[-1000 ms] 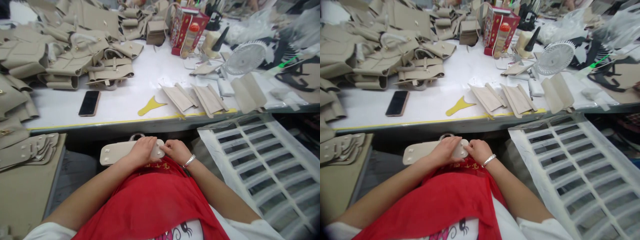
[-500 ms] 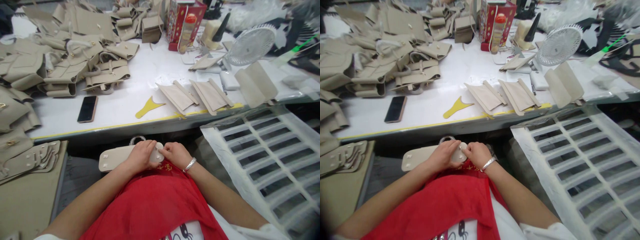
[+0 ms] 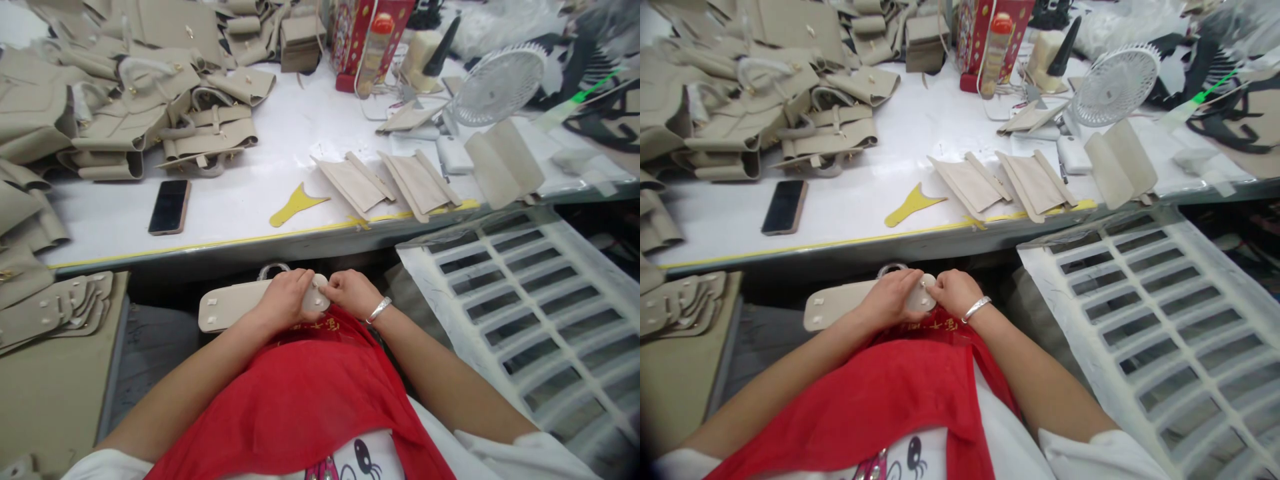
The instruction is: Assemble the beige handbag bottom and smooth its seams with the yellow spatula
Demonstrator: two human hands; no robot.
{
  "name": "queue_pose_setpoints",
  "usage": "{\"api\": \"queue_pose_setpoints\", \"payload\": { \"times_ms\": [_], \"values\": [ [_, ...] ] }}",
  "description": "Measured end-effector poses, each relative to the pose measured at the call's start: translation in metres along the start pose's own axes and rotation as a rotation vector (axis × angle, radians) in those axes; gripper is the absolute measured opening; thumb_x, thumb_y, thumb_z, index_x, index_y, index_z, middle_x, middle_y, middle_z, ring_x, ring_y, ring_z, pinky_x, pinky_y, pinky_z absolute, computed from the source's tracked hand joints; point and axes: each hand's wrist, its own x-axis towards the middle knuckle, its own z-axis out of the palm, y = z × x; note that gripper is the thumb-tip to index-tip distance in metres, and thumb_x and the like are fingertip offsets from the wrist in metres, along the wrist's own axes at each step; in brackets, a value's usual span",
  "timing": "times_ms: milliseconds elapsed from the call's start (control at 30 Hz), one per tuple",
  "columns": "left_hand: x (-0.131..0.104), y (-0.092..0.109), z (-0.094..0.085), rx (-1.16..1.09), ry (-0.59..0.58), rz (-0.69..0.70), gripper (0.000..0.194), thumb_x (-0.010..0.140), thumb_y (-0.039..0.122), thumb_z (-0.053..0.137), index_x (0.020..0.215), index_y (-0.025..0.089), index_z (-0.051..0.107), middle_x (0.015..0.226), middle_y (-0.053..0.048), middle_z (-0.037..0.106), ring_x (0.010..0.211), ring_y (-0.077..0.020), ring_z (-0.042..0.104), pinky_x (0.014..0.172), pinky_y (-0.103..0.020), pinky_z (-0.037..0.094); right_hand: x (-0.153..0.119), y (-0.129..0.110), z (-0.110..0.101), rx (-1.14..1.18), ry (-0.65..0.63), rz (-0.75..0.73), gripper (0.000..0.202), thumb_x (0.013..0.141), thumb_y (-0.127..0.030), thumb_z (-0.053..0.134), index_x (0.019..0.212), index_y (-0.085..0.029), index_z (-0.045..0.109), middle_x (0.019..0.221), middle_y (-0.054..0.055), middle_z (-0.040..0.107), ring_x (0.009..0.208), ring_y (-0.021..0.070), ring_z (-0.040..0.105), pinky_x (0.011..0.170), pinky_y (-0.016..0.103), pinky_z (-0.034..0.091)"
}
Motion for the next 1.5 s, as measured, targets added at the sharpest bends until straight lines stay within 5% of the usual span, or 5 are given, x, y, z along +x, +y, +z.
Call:
{"api": "queue_pose_setpoints", "payload": {
  "times_ms": [367,900,1267,1500],
  "values": [
    [-0.001,0.004,-0.002,0.0,0.0,-0.036,0.054,0.062,0.043,0.065,0.106,0.014,0.05,0.099,-0.012,0.058,0.09,-0.0271,0.055,0.079,-0.037,0.042,-0.001,0.003,0.003,-0.028,0.027,0.024,0.039,0.076,-0.047,0.054,0.053,-0.017,0.057,0.053,0.001,0.057,0.048,0.009,0.044,0.047,0.023,0.022],
    [-0.007,-0.005,0.012,-0.033,0.15,-0.019,0.077,0.06,0.04,0.07,0.123,0.008,0.038,0.129,-0.021,0.044,0.118,-0.0317,0.042,0.099,-0.043,0.032,-0.012,-0.003,0.01,0.151,0.067,0.101,0.032,0.076,-0.043,0.056,0.058,-0.017,0.061,0.06,0.001,0.062,0.053,0.0105,0.05,0.05,0.022,0.028],
    [0.0,-0.003,0.008,-0.055,0.06,-0.038,0.058,0.061,0.044,0.068,0.107,0.014,0.048,0.108,-0.014,0.056,0.102,-0.0305,0.051,0.09,-0.041,0.039,-0.01,0.011,0.024,0.44,0.103,0.091,0.028,0.074,-0.034,0.054,0.053,-0.016,0.053,0.051,-0.001,0.054,0.049,0.0087,0.045,0.048,0.02,0.031],
    [0.003,0.0,0.01,-0.047,0.05,-0.035,0.063,0.06,0.044,0.07,0.11,0.012,0.048,0.111,-0.016,0.056,0.104,-0.0303,0.051,0.094,-0.044,0.037,-0.008,0.011,0.023,0.343,0.1,0.088,0.028,0.074,-0.034,0.054,0.052,-0.017,0.053,0.051,-0.002,0.054,0.048,0.0087,0.045,0.048,0.02,0.029]
  ]
}}
